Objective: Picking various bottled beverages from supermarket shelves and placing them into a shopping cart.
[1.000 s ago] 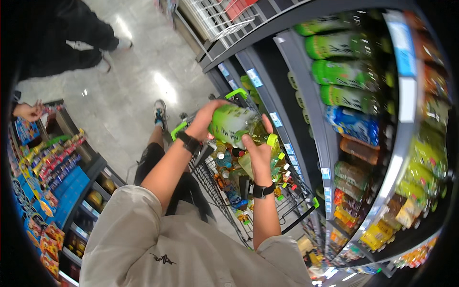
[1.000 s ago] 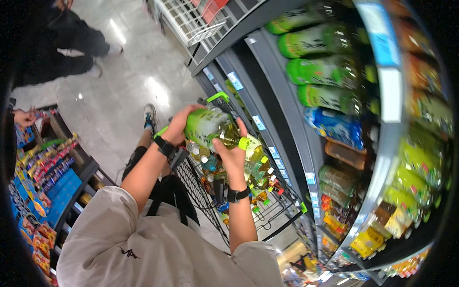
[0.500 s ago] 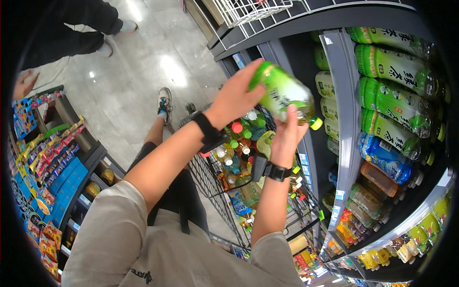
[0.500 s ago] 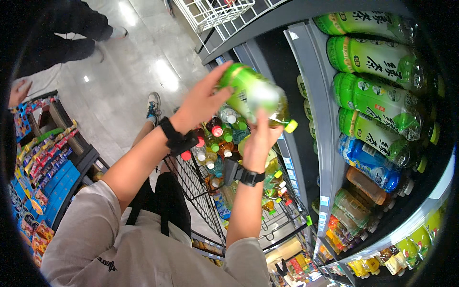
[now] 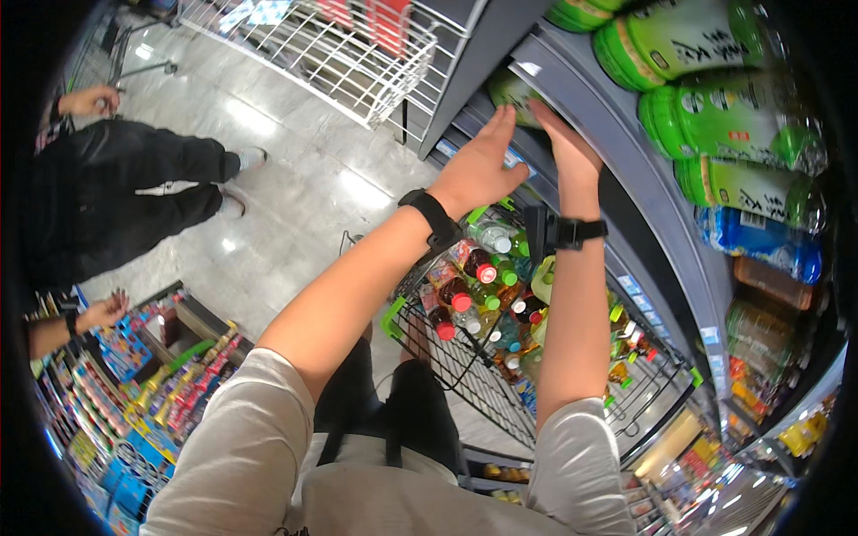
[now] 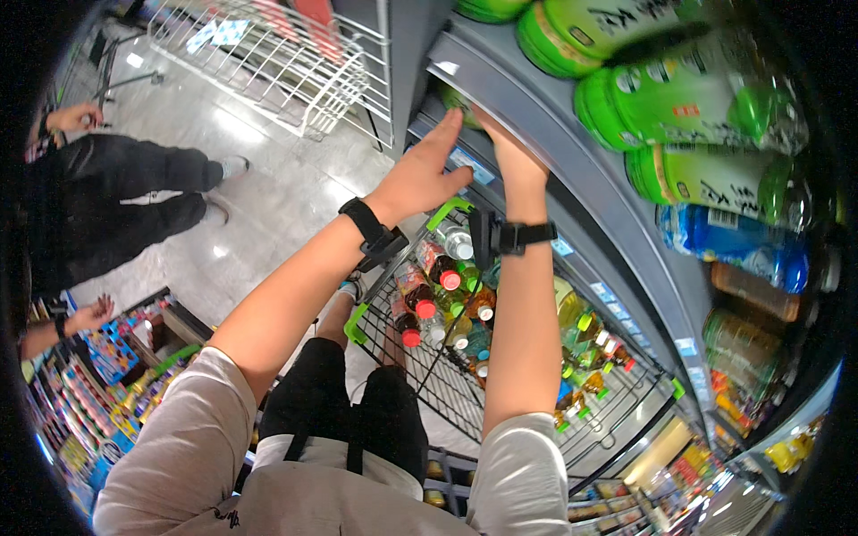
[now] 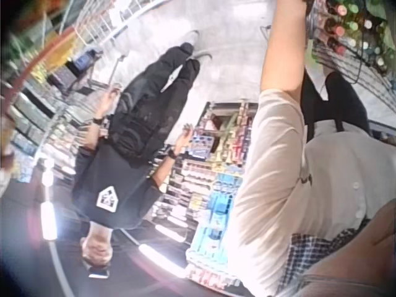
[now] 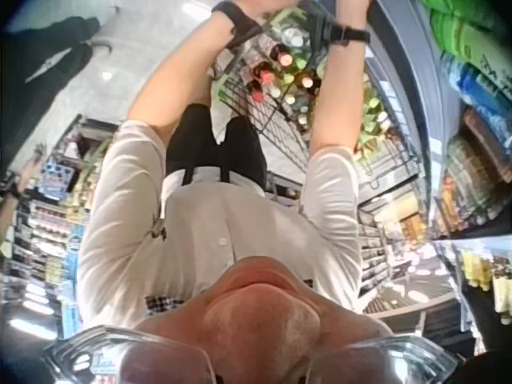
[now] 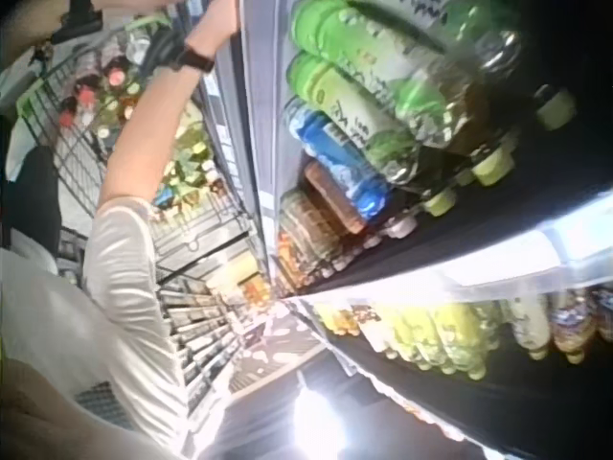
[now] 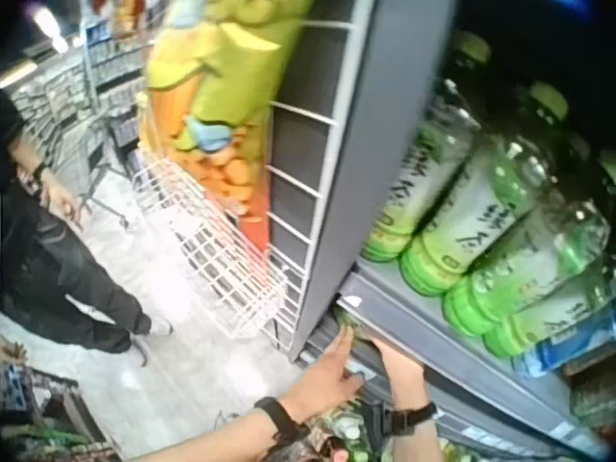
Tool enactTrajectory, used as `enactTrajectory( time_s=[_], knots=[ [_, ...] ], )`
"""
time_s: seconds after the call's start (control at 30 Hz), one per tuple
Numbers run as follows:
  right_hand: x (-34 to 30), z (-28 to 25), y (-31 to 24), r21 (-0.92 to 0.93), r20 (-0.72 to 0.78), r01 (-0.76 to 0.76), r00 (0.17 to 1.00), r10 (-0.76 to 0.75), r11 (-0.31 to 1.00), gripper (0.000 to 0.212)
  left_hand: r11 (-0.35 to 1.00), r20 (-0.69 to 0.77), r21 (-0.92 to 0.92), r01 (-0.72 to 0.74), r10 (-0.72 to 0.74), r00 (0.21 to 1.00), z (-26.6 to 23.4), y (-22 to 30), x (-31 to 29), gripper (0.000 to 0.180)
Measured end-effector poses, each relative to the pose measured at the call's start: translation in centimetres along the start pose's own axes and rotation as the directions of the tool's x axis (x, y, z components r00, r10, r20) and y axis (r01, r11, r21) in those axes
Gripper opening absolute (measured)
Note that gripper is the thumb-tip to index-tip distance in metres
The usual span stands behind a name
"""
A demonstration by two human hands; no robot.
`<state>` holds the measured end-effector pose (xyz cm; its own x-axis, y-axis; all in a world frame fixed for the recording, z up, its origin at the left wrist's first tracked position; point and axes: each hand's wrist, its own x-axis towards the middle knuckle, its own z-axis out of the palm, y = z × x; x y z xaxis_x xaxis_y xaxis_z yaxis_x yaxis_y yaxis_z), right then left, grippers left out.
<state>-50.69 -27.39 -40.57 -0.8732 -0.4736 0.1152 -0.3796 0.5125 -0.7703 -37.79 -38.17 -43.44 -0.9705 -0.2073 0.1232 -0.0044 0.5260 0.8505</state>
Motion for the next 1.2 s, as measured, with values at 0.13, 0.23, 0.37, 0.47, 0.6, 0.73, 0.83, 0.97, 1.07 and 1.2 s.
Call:
enactTrajectory(
  time_s=[0.13,0.23,0.37,0.47,0.6,0.73,0.83,0.97,1.07,1.2],
  knots=[
    [2.6,1.7,4.4,0.613,-0.002,-0.029,0.999,0.039,0.789,0.052,0.92,0.132,-0.341,0.195,-0.159,0.978,1.2,1.0,1.7,0.088],
    [0.8,2.0,1.1,0.174,0.046,0.041,0.998,-0.05,0.984,0.044,0.937,0.139,-0.313,0.155,-0.116,0.983,-0.4,-2.0,0.3,0.08],
    [2.6,2.9,-3.4,-0.032,-0.208,0.064,0.976,-0.069,0.997,0.042,0.828,0.212,-0.501,0.251,-0.163,0.964,-1.0,-2.6,0.4,0.072],
    [3.1,2.2,-3.1,-0.026,-0.192,0.024,0.981,-0.028,0.999,0.032,0.894,0.215,-0.404,0.192,-0.111,0.97,1.0,-2.5,-0.3,0.057],
    [-1.3,2.4,-1.9,0.216,-0.138,-0.036,0.988,0.067,0.976,0.037,0.915,0.352,-0.174,0.365,-0.288,0.891,2.3,-1.3,-4.9,0.032],
    [-13.0,-2.3,-2.5,0.398,-0.32,-0.027,0.933,0.167,0.917,0.034,0.755,0.47,-0.294,0.586,-0.42,0.776,4.0,1.2,-10.5,0.035],
    [-23.4,-5.0,0.2,0.48,-0.336,-0.305,0.802,0.494,0.822,0.019,0.714,0.507,-0.312,0.627,-0.433,0.745,6.3,0.4,-13.2,0.033],
    [-34.2,-6.3,6.0,0.608,-0.357,-0.477,0.549,0.756,0.634,0.026,0.783,0.611,-0.17,0.599,-0.393,0.687,9.3,4.1,-12.3,0.034],
    [-34.6,-7.1,7.7,0.644,-0.389,-0.486,0.458,0.799,0.591,0.044,0.876,0.633,-0.267,0.402,-0.155,0.759,13.4,5.3,-10.0,0.045],
    [-31.9,-7.1,10.1,0.644,-0.278,-0.556,0.469,0.838,0.525,0.066,0.978,0.618,-0.139,0.155,-0.037,0.786,18.2,7.6,-6.5,0.051]
  ],
)
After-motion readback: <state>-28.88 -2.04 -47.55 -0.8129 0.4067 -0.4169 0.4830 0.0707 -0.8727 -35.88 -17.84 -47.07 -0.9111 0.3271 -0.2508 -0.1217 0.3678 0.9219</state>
